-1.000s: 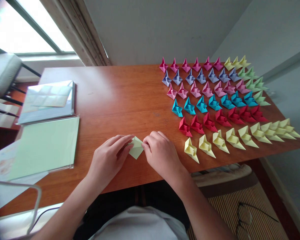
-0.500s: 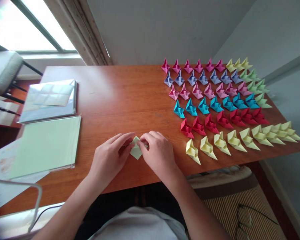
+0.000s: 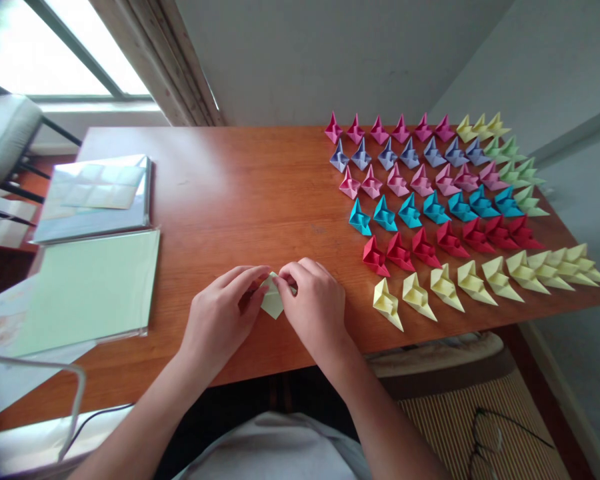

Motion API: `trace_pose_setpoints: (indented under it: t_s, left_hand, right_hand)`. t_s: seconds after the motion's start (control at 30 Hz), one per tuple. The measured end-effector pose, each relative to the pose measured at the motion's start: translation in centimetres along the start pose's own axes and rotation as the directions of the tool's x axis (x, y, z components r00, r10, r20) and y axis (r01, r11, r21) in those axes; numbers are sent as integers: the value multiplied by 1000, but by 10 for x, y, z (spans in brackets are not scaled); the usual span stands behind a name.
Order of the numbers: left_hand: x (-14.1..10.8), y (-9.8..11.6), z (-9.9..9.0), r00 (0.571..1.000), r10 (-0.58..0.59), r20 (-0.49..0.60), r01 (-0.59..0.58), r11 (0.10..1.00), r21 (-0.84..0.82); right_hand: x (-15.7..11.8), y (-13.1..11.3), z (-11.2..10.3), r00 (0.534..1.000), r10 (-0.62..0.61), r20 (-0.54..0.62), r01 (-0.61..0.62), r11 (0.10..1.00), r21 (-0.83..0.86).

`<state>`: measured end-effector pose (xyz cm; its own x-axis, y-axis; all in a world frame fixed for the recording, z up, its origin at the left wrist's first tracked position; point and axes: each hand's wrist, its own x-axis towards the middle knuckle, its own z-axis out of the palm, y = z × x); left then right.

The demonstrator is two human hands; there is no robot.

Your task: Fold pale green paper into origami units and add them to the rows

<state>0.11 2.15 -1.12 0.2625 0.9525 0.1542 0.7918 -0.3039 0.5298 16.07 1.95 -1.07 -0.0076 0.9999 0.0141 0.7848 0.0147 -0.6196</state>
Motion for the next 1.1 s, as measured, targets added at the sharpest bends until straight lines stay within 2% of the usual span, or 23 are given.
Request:
trace_pose_setpoints:
  t_s: [0.47, 0.67, 0.8, 0.9, 1.0, 1.1]
  left_hand:
    - [-1, 0, 2, 999, 32, 1, -32, 999, 39]
    - [0, 1, 2, 1000, 18, 23, -19, 999, 41]
    - [-2, 4, 1, 1000, 12, -18, -9, 994, 109]
    - [-10, 10, -1, 991, 125, -44, -113, 970, 214]
    - [-23, 19, 0, 961, 274, 42, -276, 927, 256]
    - [-37, 26, 6, 957, 248, 151, -285, 901, 328]
  right_hand:
    - [9, 1, -3, 999, -33, 35, 33, 999, -23]
    - [30, -2, -14, 985, 23, 173, -3, 993, -116]
    - [48, -8, -24, 948, 62, 311, 17, 969, -246]
    - [58, -12, -27, 924, 67, 376, 48, 957, -286]
    - [61, -13, -28, 917, 60, 393, 66, 952, -299]
    - [60, -12, -27, 920, 49, 389, 79, 949, -305]
